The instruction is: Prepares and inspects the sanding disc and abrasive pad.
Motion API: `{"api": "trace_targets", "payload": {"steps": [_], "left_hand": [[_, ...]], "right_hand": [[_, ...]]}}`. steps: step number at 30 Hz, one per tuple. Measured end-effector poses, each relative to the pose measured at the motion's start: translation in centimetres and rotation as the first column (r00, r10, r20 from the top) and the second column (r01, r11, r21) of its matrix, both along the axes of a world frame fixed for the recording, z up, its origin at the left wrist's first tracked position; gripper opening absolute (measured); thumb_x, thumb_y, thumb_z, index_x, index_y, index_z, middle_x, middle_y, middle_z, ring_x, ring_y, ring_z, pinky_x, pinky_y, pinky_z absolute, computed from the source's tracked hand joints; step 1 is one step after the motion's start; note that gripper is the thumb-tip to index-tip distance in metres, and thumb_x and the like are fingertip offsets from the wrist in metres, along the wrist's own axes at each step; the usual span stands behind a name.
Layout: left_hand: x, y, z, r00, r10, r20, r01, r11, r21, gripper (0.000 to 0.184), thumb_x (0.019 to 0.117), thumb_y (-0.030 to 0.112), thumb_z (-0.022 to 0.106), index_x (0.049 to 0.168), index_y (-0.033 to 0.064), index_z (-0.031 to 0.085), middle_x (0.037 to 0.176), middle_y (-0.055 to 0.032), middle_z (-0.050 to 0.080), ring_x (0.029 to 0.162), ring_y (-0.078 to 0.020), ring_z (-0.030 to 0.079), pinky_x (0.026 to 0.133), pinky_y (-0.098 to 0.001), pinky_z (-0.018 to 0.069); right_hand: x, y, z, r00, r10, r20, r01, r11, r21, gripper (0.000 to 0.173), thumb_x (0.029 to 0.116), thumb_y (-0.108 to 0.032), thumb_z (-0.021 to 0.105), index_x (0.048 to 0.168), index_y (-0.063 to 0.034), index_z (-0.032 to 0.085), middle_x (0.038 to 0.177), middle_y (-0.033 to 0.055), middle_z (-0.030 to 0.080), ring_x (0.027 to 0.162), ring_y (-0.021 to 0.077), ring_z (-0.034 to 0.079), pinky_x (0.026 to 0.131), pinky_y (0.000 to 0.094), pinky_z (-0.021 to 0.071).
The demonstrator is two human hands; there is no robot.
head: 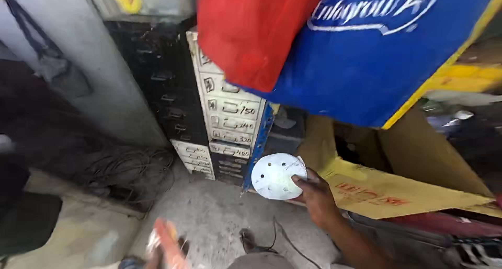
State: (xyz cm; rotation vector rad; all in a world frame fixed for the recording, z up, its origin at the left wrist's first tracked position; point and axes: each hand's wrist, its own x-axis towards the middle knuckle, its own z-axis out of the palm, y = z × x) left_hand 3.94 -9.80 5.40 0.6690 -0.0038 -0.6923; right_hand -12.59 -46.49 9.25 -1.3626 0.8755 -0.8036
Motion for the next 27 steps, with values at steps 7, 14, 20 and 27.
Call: {"api": "trace_targets", "payload": {"steps": [7,14,20,27], "left_hand": [[0.8,-5.3,2.7,0.999,-0.007,0.051,-0.002,0.983,0.182,0.033,0.0957,0.022,0.065,0.114,-0.0054,0.065,0.101,-0.0228,0.072,0.092,-0.0284,0.074,0.085,-0.0478,0.0623],[-0.9,-2.8,2.0,0.987,0.103,0.126,-0.128,0.969,0.211,0.027,0.0931,0.020,0.073,0.101,-0.0053,0.070,0.094,-0.0207,0.073,0.086,-0.0252,0.074,0.082,-0.0450,0.0629],[-1.6,-1.1,0.7,0.957,0.272,0.105,-0.290,0.924,0.249,0.025,0.1032,0.012,0.054,0.108,-0.0096,0.064,0.098,-0.0233,0.072,0.091,-0.0275,0.073,0.086,-0.0467,0.0617],[-2.5,-0.6,0.2,0.944,0.324,0.068,-0.330,0.902,0.279,0.023,0.1020,0.011,0.057,0.107,-0.0103,0.065,0.096,-0.0233,0.072,0.088,-0.0276,0.074,0.084,-0.0464,0.0627]], "right_hand": [[4.2,8.0,-0.6,0.864,0.490,0.119,-0.502,0.818,0.281,0.031,0.0956,-0.012,0.062,0.124,-0.0003,0.064,0.108,0.0159,0.073,0.096,0.0256,0.072,0.084,0.0439,0.0619],[9.0,11.4,-1.3,0.582,0.805,0.113,-0.776,0.509,0.371,0.028,0.0995,-0.016,0.060,0.124,-0.0027,0.062,0.111,0.0138,0.072,0.099,0.0233,0.071,0.086,0.0418,0.0611],[10.7,12.4,-1.7,0.690,0.691,-0.215,-0.723,0.672,-0.158,0.040,0.0986,-0.022,0.064,0.135,-0.0076,0.057,0.118,0.0072,0.069,0.100,0.0175,0.071,0.084,0.0366,0.0620],[11.3,16.0,-0.9,0.758,0.555,-0.342,-0.613,0.429,-0.663,0.031,0.0931,-0.044,0.069,0.105,-0.0164,0.076,0.101,-0.0009,0.068,0.099,0.0147,0.064,0.082,0.0376,0.0579]]}}
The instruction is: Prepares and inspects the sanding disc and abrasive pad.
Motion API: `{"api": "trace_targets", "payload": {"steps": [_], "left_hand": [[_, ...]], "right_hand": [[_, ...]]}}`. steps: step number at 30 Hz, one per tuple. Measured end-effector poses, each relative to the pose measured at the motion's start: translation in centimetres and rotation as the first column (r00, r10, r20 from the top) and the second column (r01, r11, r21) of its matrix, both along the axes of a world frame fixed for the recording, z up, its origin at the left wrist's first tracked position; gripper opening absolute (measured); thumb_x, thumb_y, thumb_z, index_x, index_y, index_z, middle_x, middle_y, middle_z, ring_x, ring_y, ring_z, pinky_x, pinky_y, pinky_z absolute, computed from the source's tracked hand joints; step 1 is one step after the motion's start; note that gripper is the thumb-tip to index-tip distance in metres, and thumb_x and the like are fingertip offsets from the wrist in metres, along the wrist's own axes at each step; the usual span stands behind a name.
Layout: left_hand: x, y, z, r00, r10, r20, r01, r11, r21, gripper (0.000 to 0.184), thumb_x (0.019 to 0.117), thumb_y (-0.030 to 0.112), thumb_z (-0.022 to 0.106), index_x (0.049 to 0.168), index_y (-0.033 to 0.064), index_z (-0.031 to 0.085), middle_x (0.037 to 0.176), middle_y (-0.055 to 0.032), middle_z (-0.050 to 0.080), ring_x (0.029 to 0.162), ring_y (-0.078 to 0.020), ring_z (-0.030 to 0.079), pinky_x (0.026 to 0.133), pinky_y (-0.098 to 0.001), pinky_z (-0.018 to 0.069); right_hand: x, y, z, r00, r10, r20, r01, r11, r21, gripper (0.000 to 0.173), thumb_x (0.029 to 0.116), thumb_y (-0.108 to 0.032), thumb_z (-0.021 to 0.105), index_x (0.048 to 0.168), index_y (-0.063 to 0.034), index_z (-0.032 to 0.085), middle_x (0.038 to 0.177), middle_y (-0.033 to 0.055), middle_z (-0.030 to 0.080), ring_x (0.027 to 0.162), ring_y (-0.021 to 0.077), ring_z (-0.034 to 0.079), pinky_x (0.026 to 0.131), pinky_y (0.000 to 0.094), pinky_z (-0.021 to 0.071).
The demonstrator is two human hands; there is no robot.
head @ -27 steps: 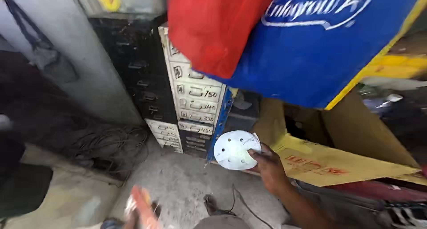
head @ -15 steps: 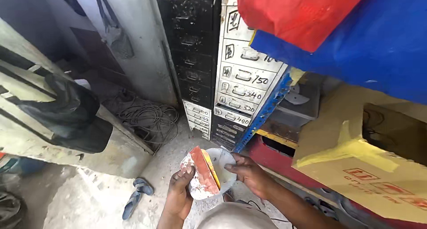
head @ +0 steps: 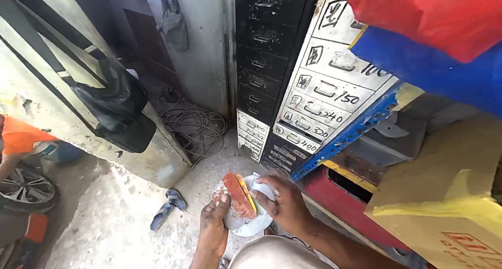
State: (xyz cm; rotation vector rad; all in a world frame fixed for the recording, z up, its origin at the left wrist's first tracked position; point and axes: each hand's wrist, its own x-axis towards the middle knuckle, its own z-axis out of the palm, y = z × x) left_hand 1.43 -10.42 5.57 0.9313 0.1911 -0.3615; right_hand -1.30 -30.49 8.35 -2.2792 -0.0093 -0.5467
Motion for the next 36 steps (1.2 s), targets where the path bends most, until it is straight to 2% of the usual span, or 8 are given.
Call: {"api": "trace_targets", "payload": {"steps": [9,13,17,24,28,30,34,36], "left_hand": [[-0.2,-0.6,-0.4,0.999,-0.031,0.017,0.029,0.992,0.121,0.016,0.0985,0.004,0.060,0.096,-0.0089,0.068,0.087,-0.0191,0.072,0.079,-0.0224,0.073,0.078,-0.0397,0.0630],[-0.5,-0.6,-1.0,0.999,-0.021,-0.031,0.027,0.984,0.177,0.017,0.1003,0.005,0.059,0.099,-0.0098,0.067,0.088,-0.0196,0.072,0.080,-0.0236,0.073,0.077,-0.0399,0.0631],[-1.1,-1.4,-1.4,1.000,-0.006,-0.011,0.009,0.960,0.281,0.020,0.1028,0.011,0.057,0.099,-0.0049,0.069,0.087,-0.0130,0.073,0.078,-0.0183,0.072,0.073,-0.0352,0.0624],[-1.7,-0.7,-0.9,0.991,-0.005,0.132,-0.039,0.944,0.327,0.048,0.1114,0.034,0.034,0.107,0.0024,0.070,0.097,-0.0049,0.075,0.092,-0.0114,0.072,0.084,-0.0317,0.0606],[-1.8,-1.2,-0.7,0.994,0.056,0.090,-0.076,0.968,0.239,0.064,0.1112,0.045,0.014,0.111,0.0042,0.063,0.094,-0.0032,0.075,0.091,-0.0115,0.073,0.085,-0.0336,0.0619],[-1.6,-1.1,-1.6,0.996,0.031,0.080,-0.049,0.970,0.236,0.072,0.1111,0.045,0.011,0.096,0.0036,0.068,0.082,-0.0042,0.075,0.079,-0.0122,0.073,0.078,-0.0324,0.0623],[-1.6,-1.4,-2.8,0.998,-0.026,0.054,0.006,0.939,0.344,0.023,0.1036,0.010,0.052,0.104,-0.0047,0.071,0.086,-0.0097,0.074,0.075,-0.0152,0.071,0.069,-0.0318,0.0614],[-1.4,-1.3,-2.3,1.000,-0.020,0.017,0.012,0.933,0.359,0.022,0.0926,0.000,0.064,0.113,-0.0076,0.067,0.095,-0.0156,0.073,0.081,-0.0207,0.072,0.072,-0.0357,0.0624]], "right_hand": [[0.5,1.2,2.2,0.806,0.069,-0.587,-0.084,0.997,0.003,0.044,0.0884,-0.045,0.074,0.114,-0.0099,0.071,0.099,0.0072,0.070,0.096,0.0245,0.067,0.089,0.0469,0.0545],[-0.5,2.4,1.3,0.880,0.009,-0.475,-0.037,0.998,-0.050,0.074,0.0875,-0.042,0.076,0.148,-0.0102,0.050,0.124,0.0123,0.067,0.112,0.0293,0.065,0.096,0.0508,0.0544],[-1.0,2.9,1.7,0.872,0.143,-0.468,-0.252,0.951,-0.179,0.072,0.0889,-0.051,0.071,0.147,-0.0119,0.055,0.144,0.0197,0.056,0.131,0.0400,0.053,0.105,0.0592,0.0456],[0.3,3.6,2.5,0.729,0.210,-0.652,-0.384,0.914,-0.134,0.096,0.0789,-0.069,0.073,0.151,-0.0102,0.048,0.148,0.0215,0.048,0.134,0.0426,0.047,0.105,0.0596,0.0442],[0.1,3.9,2.9,0.691,0.234,-0.684,-0.424,0.898,-0.120,0.081,0.0850,-0.050,0.074,0.149,-0.0076,0.048,0.149,0.0217,0.049,0.133,0.0439,0.048,0.100,0.0606,0.0479],[-0.3,4.0,2.6,0.713,0.231,-0.662,-0.389,0.916,-0.100,0.063,0.0914,-0.038,0.066,0.144,-0.0060,0.054,0.141,0.0194,0.058,0.126,0.0396,0.058,0.096,0.0584,0.0513],[-0.8,2.1,2.6,0.812,0.171,-0.558,-0.167,0.984,0.059,0.035,0.1024,-0.029,0.047,0.116,-0.0051,0.069,0.098,0.0164,0.072,0.093,0.0337,0.071,0.081,0.0570,0.0542],[-0.5,0.4,2.4,0.824,0.166,-0.541,0.022,0.946,0.324,0.033,0.1046,-0.022,0.048,0.117,-0.0015,0.070,0.098,0.0163,0.072,0.093,0.0279,0.070,0.087,0.0499,0.0556]]}}
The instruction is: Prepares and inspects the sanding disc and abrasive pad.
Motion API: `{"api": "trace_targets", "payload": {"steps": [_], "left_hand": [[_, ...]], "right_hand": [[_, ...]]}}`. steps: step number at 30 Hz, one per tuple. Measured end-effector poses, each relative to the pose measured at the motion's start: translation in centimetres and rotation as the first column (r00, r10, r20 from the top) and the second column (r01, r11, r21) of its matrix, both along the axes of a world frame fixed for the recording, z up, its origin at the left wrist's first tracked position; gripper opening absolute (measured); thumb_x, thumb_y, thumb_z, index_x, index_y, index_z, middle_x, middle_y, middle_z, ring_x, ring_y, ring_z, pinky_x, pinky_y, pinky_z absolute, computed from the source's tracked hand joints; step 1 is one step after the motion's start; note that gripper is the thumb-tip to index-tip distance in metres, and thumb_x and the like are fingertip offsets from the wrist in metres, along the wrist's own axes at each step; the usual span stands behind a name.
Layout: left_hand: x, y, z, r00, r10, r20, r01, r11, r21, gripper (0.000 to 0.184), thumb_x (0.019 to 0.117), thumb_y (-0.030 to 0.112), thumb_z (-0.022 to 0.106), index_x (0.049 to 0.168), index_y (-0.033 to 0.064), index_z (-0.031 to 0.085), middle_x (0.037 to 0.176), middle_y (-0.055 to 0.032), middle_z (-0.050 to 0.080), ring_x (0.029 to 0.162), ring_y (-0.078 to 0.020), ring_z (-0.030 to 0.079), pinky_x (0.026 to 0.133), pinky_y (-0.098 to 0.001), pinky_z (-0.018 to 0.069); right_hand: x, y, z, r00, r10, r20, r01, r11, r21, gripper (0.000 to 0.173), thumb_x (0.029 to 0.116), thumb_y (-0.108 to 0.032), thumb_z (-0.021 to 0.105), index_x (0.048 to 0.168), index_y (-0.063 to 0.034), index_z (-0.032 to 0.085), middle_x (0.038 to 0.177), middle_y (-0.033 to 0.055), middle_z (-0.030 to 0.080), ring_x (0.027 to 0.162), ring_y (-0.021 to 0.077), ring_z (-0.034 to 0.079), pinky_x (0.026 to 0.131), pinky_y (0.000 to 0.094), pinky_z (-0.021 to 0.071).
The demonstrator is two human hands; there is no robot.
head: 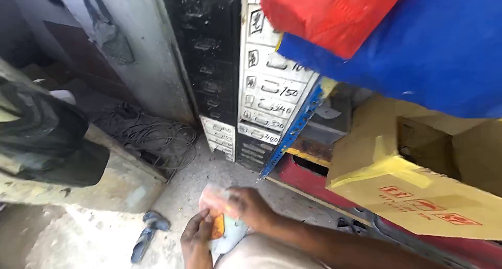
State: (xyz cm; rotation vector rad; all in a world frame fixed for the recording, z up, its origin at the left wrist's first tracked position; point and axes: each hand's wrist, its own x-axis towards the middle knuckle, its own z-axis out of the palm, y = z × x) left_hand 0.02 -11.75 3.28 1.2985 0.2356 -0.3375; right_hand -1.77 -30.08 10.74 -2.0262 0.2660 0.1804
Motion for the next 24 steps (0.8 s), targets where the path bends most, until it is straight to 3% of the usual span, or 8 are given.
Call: {"api": "trace_targets", "payload": {"steps": [3,6,8,11,15,20,22,24], "left_hand": [[0.4,0.3,0.0,0.998,0.055,-0.015,-0.056,0.997,-0.054,0.023,0.0892,-0.005,0.066,0.112,-0.0097,0.066,0.094,-0.0197,0.071,0.080,-0.0232,0.071,0.070,-0.0363,0.0623],[1.2,0.4,0.1,0.997,0.067,0.024,-0.063,0.989,-0.135,0.041,0.0884,-0.010,0.060,0.129,-0.0053,0.055,0.102,-0.0202,0.069,0.084,-0.0239,0.072,0.072,-0.0373,0.0630],[1.4,0.7,0.3,0.998,0.047,0.041,-0.040,0.987,-0.155,0.059,0.0888,-0.010,0.057,0.145,0.0006,0.043,0.108,-0.0215,0.069,0.087,-0.0256,0.072,0.075,-0.0386,0.0629],[1.5,0.9,0.5,0.999,0.018,0.052,-0.009,0.985,-0.172,0.072,0.0880,-0.010,0.055,0.155,0.0055,0.033,0.116,-0.0217,0.068,0.092,-0.0264,0.072,0.078,-0.0396,0.0627],[1.3,1.0,0.8,0.999,0.030,-0.010,-0.032,0.968,-0.248,0.055,0.0921,-0.010,0.051,0.146,-0.0008,0.044,0.118,-0.0224,0.066,0.095,-0.0266,0.071,0.081,-0.0408,0.0622],[1.4,1.8,1.3,0.994,0.087,-0.062,-0.101,0.950,-0.295,0.037,0.0950,-0.009,0.049,0.131,-0.0045,0.053,0.108,-0.0228,0.068,0.089,-0.0271,0.071,0.078,-0.0423,0.0620],[1.7,2.6,1.1,0.973,0.205,-0.105,-0.225,0.946,-0.233,0.030,0.0999,-0.007,0.049,0.129,-0.0032,0.055,0.105,-0.0214,0.068,0.084,-0.0270,0.071,0.072,-0.0415,0.0618],[2.2,4.4,0.6,0.957,0.281,-0.080,-0.289,0.948,-0.133,0.042,0.0996,-0.008,0.051,0.140,0.0012,0.048,0.109,-0.0218,0.067,0.084,-0.0281,0.071,0.069,-0.0417,0.0623]], "right_hand": [[0.2,-2.1,-1.4,0.940,-0.314,-0.131,0.334,0.777,0.533,0.026,0.1048,-0.014,0.047,0.116,0.0006,0.066,0.094,0.0142,0.072,0.077,0.0218,0.071,0.069,0.0398,0.0617],[-0.1,-4.6,-1.9,0.870,-0.409,-0.276,0.482,0.587,0.650,0.022,0.1030,-0.014,0.057,0.120,-0.0018,0.062,0.101,0.0166,0.072,0.082,0.0260,0.072,0.071,0.0423,0.0622],[-0.6,-5.0,-2.8,0.861,-0.420,-0.287,0.500,0.596,0.628,0.021,0.0995,-0.017,0.066,0.115,-0.0030,0.068,0.101,0.0149,0.072,0.087,0.0242,0.071,0.075,0.0406,0.0604],[-1.1,-4.4,-3.1,0.885,-0.343,-0.313,0.462,0.570,0.680,0.019,0.1013,-0.019,0.062,0.108,-0.0023,0.068,0.100,0.0140,0.071,0.092,0.0223,0.069,0.085,0.0400,0.0585],[-1.1,-3.0,-3.8,0.933,-0.201,-0.298,0.358,0.570,0.739,0.015,0.1000,-0.017,0.065,0.102,-0.0020,0.065,0.097,0.0140,0.071,0.090,0.0212,0.070,0.083,0.0386,0.0596],[0.1,-1.7,-4.7,0.942,-0.309,-0.131,0.318,0.698,0.642,0.018,0.0947,-0.019,0.071,0.085,-0.0041,0.068,0.082,0.0101,0.067,0.077,0.0183,0.063,0.075,0.0364,0.0558],[0.4,-2.1,-4.4,0.924,-0.367,-0.109,0.350,0.694,0.630,0.014,0.0962,-0.016,0.069,0.090,-0.0035,0.069,0.084,0.0105,0.067,0.077,0.0189,0.064,0.074,0.0381,0.0563],[1.2,-3.3,-3.6,0.902,-0.402,-0.159,0.399,0.634,0.663,0.012,0.0996,-0.014,0.064,0.099,-0.0028,0.067,0.089,0.0117,0.069,0.078,0.0201,0.066,0.072,0.0393,0.0585]]}}
